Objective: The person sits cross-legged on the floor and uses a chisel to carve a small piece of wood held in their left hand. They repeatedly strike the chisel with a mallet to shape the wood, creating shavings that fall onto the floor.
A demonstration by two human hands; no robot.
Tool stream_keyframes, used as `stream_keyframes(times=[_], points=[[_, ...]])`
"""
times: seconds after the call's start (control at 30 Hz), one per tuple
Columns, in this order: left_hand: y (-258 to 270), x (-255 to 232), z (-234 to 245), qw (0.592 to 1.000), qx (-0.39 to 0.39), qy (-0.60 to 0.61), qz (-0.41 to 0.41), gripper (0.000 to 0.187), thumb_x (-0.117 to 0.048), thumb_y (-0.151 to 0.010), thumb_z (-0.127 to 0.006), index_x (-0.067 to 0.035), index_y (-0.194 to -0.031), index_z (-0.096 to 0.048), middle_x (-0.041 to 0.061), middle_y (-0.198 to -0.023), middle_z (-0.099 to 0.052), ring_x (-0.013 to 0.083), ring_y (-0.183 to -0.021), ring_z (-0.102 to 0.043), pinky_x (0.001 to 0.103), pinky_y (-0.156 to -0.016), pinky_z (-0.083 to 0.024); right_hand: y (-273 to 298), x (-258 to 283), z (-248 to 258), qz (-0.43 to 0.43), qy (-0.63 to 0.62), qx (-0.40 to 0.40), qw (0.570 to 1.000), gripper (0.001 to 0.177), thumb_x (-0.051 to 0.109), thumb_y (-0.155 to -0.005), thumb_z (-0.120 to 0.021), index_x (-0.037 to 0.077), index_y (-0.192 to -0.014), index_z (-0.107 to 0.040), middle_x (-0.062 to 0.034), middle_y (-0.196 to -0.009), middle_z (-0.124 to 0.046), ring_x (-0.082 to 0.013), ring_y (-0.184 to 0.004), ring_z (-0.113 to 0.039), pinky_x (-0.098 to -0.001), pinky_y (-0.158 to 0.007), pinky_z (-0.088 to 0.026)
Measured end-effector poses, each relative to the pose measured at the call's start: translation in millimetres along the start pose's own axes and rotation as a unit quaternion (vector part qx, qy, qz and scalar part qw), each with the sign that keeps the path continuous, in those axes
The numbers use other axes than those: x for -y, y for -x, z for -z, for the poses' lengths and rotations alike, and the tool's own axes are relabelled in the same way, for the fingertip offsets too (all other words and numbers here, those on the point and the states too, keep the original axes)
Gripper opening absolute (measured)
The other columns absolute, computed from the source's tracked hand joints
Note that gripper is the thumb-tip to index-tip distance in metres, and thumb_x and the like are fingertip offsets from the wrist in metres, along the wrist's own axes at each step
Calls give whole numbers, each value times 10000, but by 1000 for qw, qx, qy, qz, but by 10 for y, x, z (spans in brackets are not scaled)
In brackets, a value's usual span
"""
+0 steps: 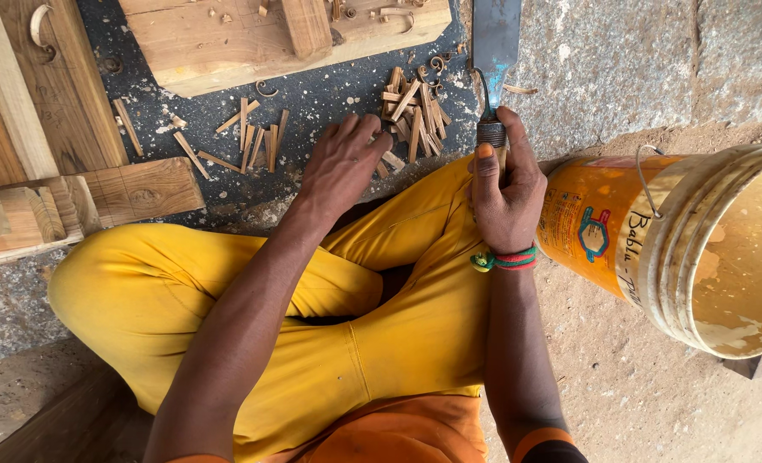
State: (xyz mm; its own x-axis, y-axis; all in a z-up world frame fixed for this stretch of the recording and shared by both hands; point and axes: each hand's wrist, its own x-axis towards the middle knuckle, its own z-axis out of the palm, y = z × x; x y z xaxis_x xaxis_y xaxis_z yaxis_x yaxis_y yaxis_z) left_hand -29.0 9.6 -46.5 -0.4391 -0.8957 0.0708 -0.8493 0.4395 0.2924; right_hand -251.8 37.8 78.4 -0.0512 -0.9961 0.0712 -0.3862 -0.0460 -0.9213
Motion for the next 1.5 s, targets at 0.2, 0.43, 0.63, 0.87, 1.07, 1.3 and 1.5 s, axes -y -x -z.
stream_keyframes(times=[0.2,0.43,0.63,0.87,1.07,1.3,1.5], points=[[-6,23,113,983,-49,172,44,278,22,-959,-675,-77,-1217,-703,74,-1156,-672,204,-994,-684,349,-880,-614,-1,-7,4,14,14,-4,1000,448,219,-1115,-620,23,-1509,-537,25,-865,-617,-20,-717,-521,-213,-606,-429],[-5,42,660,943,-160,276,98,254,-82,-942,-727,-82,-1193,-687,98,-1126,-662,215,-959,-702,347,-851,-614,4,-16,5,19,8,-5,1000,440,217,-1108,-627,21,-1494,-551,22,-903,-618,-29,-759,-523,-210,-637,-441],[6,68,752,915,-204,328,119,326,-10,-943,-718,-91,-1251,-653,81,-1140,-683,187,-1005,-730,334,-876,-635,-5,-24,-3,9,8,-3,1000,472,231,-1097,-633,15,-1506,-543,22,-875,-629,-25,-745,-533,-209,-623,-440],[14,52,894,884,-210,394,141,364,19,-926,-726,-90,-1267,-659,92,-1178,-716,163,-967,-750,306,-840,-645,-12,-54,-10,14,21,-8,1000,464,224,-1098,-637,13,-1502,-554,15,-891,-640,-21,-750,-539,-209,-620,-446],[3,93,799,861,-239,430,129,352,12,-960,-739,-103,-1288,-681,90,-1252,-738,194,-1145,-739,313,-974,-617,-11,-45,-2,18,32,-4,999,460,211,-1102,-630,6,-1506,-548,12,-896,-642,-22,-750,-538,-209,-622,-447],[-60,168,779,675,-204,673,223,416,-52,-924,-742,-89,-1327,-645,111,-1242,-716,215,-1077,-737,384,-930,-667,-15,-35,-11,10,30,-7,999,467,212,-1099,-630,1,-1507,-546,12,-894,-646,-20,-748,-541,-208,-619,-446],[-1,185,886,553,-163,769,276,453,-119,-950,-729,-79,-1383,-604,121,-1134,-737,202,-883,-756,361,-754,-685,-13,-55,-8,11,23,-3,1000,462,218,-1108,-629,4,-1510,-548,21,-889,-638,-15,-750,-530,-205,-624,-432]])
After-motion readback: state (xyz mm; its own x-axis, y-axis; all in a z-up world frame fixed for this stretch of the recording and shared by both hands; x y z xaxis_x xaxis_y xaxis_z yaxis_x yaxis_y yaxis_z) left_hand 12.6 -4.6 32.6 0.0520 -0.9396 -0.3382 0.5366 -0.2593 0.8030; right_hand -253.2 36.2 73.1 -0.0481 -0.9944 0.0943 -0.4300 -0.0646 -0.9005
